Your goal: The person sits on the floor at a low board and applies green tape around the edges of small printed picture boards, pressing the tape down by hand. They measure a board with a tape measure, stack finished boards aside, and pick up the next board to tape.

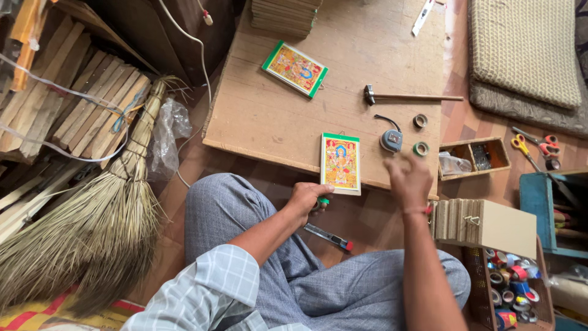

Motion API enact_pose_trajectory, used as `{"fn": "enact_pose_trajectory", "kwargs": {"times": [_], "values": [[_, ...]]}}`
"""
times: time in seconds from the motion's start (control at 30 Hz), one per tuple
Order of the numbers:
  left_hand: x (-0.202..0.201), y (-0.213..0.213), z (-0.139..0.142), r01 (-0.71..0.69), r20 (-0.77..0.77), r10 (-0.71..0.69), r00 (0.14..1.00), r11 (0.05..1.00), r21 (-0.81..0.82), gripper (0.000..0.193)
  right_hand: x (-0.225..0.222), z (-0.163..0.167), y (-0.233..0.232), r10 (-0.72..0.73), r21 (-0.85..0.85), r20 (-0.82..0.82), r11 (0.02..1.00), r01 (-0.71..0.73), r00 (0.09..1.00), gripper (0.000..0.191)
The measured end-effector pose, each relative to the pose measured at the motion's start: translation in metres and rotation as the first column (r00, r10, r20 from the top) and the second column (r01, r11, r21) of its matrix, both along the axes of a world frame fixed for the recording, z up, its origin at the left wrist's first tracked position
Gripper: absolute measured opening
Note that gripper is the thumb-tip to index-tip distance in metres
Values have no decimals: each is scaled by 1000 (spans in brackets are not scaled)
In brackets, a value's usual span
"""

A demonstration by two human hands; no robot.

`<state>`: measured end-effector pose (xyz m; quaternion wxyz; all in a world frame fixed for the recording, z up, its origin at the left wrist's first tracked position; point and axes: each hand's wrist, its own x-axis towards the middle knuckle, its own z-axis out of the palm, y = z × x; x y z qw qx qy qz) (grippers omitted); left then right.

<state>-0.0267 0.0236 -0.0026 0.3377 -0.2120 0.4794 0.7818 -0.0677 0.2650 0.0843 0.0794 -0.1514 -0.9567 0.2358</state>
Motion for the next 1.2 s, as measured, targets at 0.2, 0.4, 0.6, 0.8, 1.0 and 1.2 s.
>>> {"fn": "enact_pose_trajectory", "kwargs": {"times": [0.2,0.4,0.6,0.8,1.0,1.2], "values": [[-3,0,8,37,-2,-37,999,999,-12,25,-64,4,17,459,291,-119,864,-411,880,73],[-1,2,9,85,9,-85,996,996,6,27,-51,9,-8,256,43,-105,966,-253,961,54],[-1,5,8,102,-1,-102,995,995,1,25,4,3,-80,329,17,-41,944,-328,944,61],[1,4,10,71,-104,-77,992,996,-60,28,26,14,-70,215,-107,-221,964,-243,951,71],[27,-4,18,-132,-422,44,906,974,-182,29,92,10,-38,-41,-796,-40,606,-7,998,31],[43,-12,55,-19,-677,-41,735,997,-81,62,117,-3,-63,97,-974,154,184,134,983,27]]}}
